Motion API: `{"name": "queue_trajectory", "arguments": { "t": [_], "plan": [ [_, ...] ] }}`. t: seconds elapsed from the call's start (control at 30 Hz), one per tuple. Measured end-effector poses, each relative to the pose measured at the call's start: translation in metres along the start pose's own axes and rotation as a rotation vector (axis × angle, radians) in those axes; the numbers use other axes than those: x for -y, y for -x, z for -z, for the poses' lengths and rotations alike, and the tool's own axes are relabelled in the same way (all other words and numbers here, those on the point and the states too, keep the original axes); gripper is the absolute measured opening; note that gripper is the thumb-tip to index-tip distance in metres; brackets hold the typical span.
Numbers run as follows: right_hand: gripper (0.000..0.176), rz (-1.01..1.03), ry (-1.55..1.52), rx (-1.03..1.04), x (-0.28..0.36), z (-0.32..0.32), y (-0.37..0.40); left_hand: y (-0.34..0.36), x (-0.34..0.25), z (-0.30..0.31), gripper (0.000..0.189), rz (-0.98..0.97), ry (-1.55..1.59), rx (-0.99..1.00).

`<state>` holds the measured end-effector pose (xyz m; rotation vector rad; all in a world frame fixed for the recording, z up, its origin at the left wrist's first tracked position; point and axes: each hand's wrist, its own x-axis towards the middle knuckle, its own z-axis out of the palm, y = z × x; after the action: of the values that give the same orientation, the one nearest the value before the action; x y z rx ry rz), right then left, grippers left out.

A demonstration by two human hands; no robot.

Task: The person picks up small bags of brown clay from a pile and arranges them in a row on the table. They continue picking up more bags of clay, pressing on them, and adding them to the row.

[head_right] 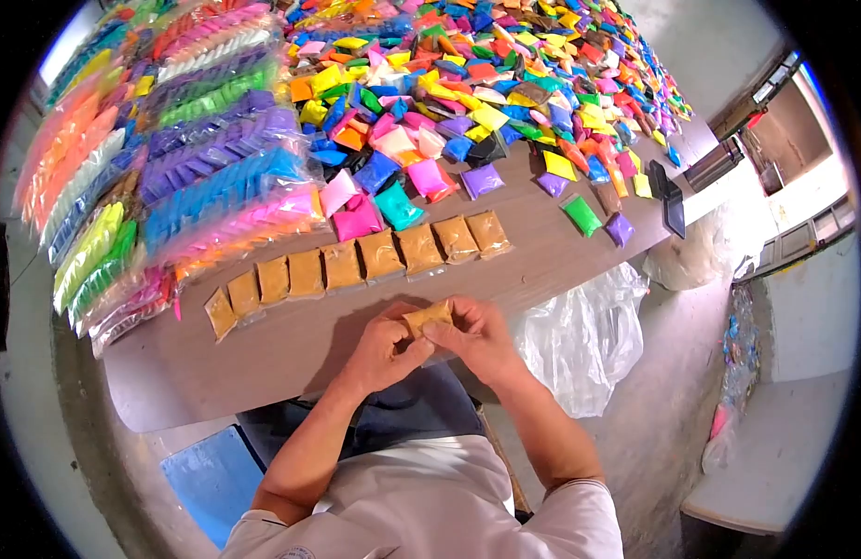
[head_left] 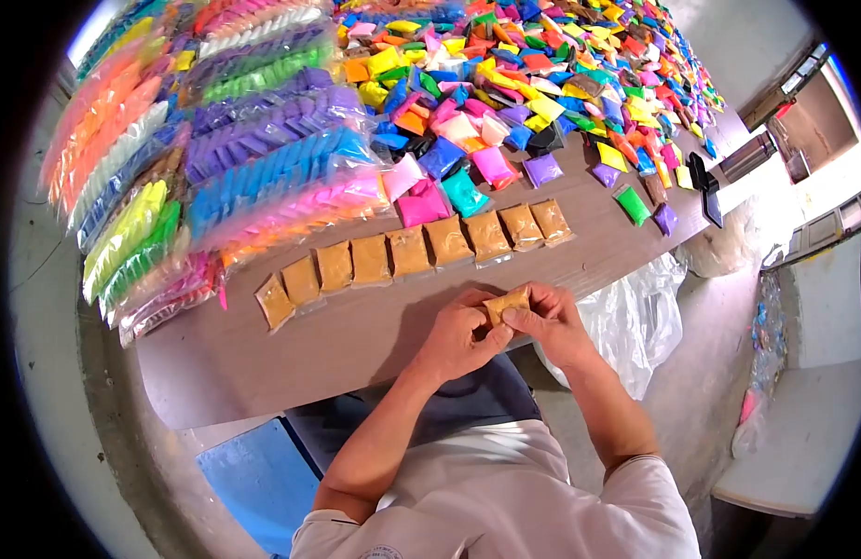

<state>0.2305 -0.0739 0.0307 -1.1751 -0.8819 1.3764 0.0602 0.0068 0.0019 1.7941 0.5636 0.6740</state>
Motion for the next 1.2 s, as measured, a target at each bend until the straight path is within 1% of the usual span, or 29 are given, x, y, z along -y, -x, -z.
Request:
{"name": "queue_trajectory", "arguments": {
  "t": [0.03, 0.07, 0.1, 0.13, 0.2, 0.23, 0.3, 0.33, 0.4, 0.47, 0.6, 0.63, 0.7, 0.83, 0.9, 1.03, 1.1, 1.17, 1.2],
  "plan": [
    [0.024, 0.001, 0.0, 0.003, -0.001, -0.003, 0.0, 0.0, 0.003, 0.001, 0.025, -0.023, 0.021, 0.019],
    [0.025, -0.008, -0.019, -0.046, -0.003, -0.006, 0.0, 0.001, 0.005, 0.003, 0.023, -0.046, 0.041, 0.038],
    [0.027, -0.018, -0.037, -0.094, -0.003, -0.008, 0.0, 0.0, 0.003, 0.004, 0.023, -0.047, 0.039, 0.037],
    [0.027, -0.016, -0.038, -0.093, -0.002, -0.009, 0.0, 0.0, 0.0, 0.005, 0.024, -0.042, 0.018, 0.034],
    [0.029, -0.026, -0.177, -0.151, 0.003, -0.012, 0.0, 0.0, -0.002, 0.003, 0.024, -0.037, -0.003, 0.032],
    [0.029, -0.023, -0.177, -0.15, 0.005, -0.01, -0.001, 0.0, -0.001, 0.001, 0.024, -0.077, -0.057, 0.035],
    [0.03, -0.078, -0.105, -0.055, 0.01, -0.004, -0.001, 0.001, 0.002, -0.001, 0.024, -0.12, -0.113, 0.037],
    [0.03, -0.077, -0.104, -0.056, 0.011, -0.004, -0.003, 0.001, 0.002, -0.001, 0.024, -0.122, -0.143, 0.045],
    [0.03, -0.059, 0.005, -0.026, 0.013, -0.004, -0.003, 0.0, 0.004, -0.003, 0.024, -0.124, -0.171, 0.054],
    [0.029, -0.028, 0.009, -0.036, 0.009, -0.007, -0.007, -0.001, 0.005, -0.004, 0.027, -0.201, -0.202, 0.023],
    [0.024, 0.033, 0.06, -0.046, -0.006, -0.001, -0.011, 0.0, 0.001, -0.001, 0.028, -0.176, -0.207, 0.019],
    [0.024, 0.033, 0.06, -0.046, -0.007, -0.002, -0.011, -0.001, 0.001, 0.0, 0.028, -0.167, -0.228, 0.044],
    [0.022, 0.026, 0.096, -0.114, -0.009, -0.003, -0.01, -0.001, 0.0, 0.0, 0.029, -0.157, -0.249, 0.071],
    [0.023, 0.012, 0.018, -0.12, -0.001, -0.006, -0.01, -0.001, 0.004, -0.002, 0.028, -0.173, -0.213, 0.045],
    [0.025, 0.036, -0.081, -0.027, 0.005, -0.004, -0.01, -0.001, 0.005, -0.003, 0.028, -0.184, -0.212, 0.031],
    [0.025, 0.024, -0.024, -0.087, -0.008, 0.003, -0.01, -0.002, 0.0, -0.002, 0.028, -0.179, -0.222, 0.024],
    [0.024, 0.041, 0.006, -0.06, -0.008, 0.004, -0.011, -0.003, -0.003, -0.002, 0.027, -0.185, -0.228, 0.018],
    [0.023, 0.048, -0.003, -0.078, -0.002, -0.002, -0.009, -0.001, -0.005, 0.002, 0.032, -0.046, -0.19, 0.1],
    [0.023, 0.016, -0.033, -0.09, -0.002, -0.002, -0.009, -0.001, -0.004, 0.001, 0.032, -0.058, -0.19, 0.105]
  ]
}}
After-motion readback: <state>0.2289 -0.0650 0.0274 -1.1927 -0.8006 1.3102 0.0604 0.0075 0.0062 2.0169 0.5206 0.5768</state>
